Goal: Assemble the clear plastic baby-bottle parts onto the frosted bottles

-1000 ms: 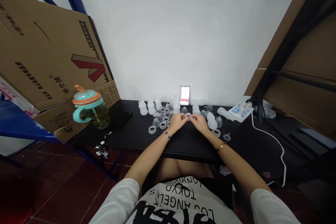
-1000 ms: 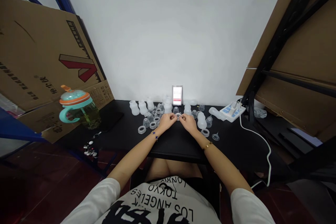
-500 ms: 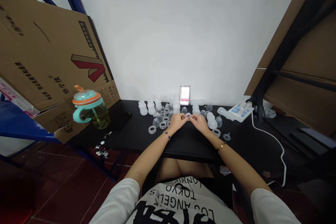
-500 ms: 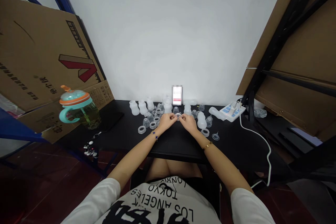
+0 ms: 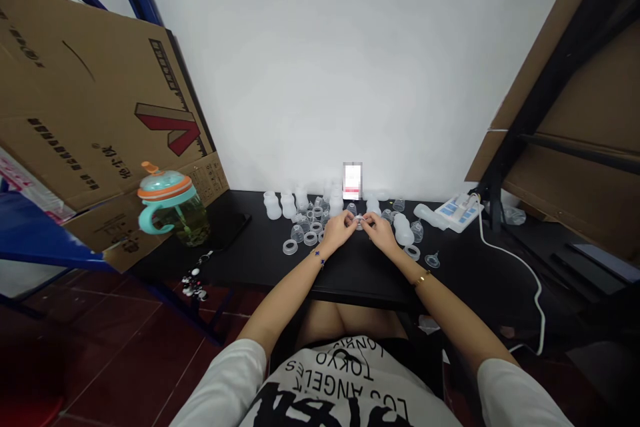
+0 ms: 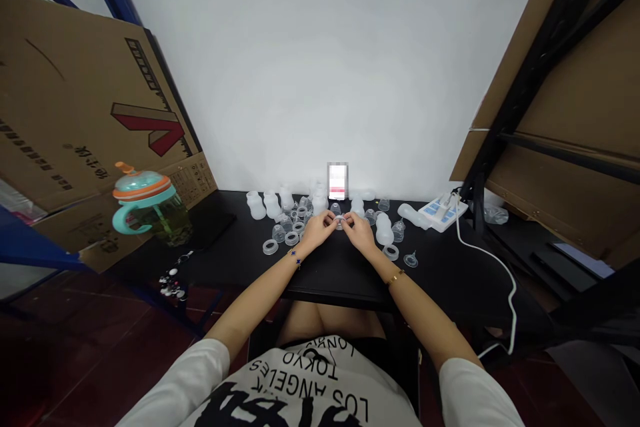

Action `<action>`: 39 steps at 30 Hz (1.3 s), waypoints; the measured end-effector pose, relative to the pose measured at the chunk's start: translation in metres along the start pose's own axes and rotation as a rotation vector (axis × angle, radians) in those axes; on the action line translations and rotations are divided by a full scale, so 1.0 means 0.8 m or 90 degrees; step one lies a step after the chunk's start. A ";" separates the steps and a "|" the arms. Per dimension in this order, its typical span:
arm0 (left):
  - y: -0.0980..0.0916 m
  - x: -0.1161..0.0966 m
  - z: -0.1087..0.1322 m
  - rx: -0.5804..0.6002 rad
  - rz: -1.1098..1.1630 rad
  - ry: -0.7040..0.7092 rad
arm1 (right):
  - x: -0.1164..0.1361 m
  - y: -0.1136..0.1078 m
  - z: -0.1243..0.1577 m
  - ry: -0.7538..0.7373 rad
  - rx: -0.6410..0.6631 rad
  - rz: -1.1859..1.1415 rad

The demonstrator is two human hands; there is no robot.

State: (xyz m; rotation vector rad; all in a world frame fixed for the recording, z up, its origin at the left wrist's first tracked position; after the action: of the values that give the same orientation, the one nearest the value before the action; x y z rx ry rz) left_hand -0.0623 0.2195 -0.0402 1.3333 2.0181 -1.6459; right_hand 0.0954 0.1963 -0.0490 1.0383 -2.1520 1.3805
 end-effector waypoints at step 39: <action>0.001 -0.011 0.003 0.020 0.017 0.058 | 0.010 -0.003 0.003 -0.022 -0.003 0.000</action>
State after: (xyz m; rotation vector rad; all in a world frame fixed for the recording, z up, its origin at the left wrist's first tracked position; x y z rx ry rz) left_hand -0.0577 0.2133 -0.0357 1.4654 2.0220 -1.6402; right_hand 0.0920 0.1904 -0.0437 1.0669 -2.1788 1.3658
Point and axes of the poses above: each hand's wrist, its own z-axis away from the middle knuckle, its own y-axis out of the palm, x = y × z, the point moved 7 cm from there along -z, towards the middle knuckle, and after that the axes turned 6 degrees about x, right-handed, at the moved point
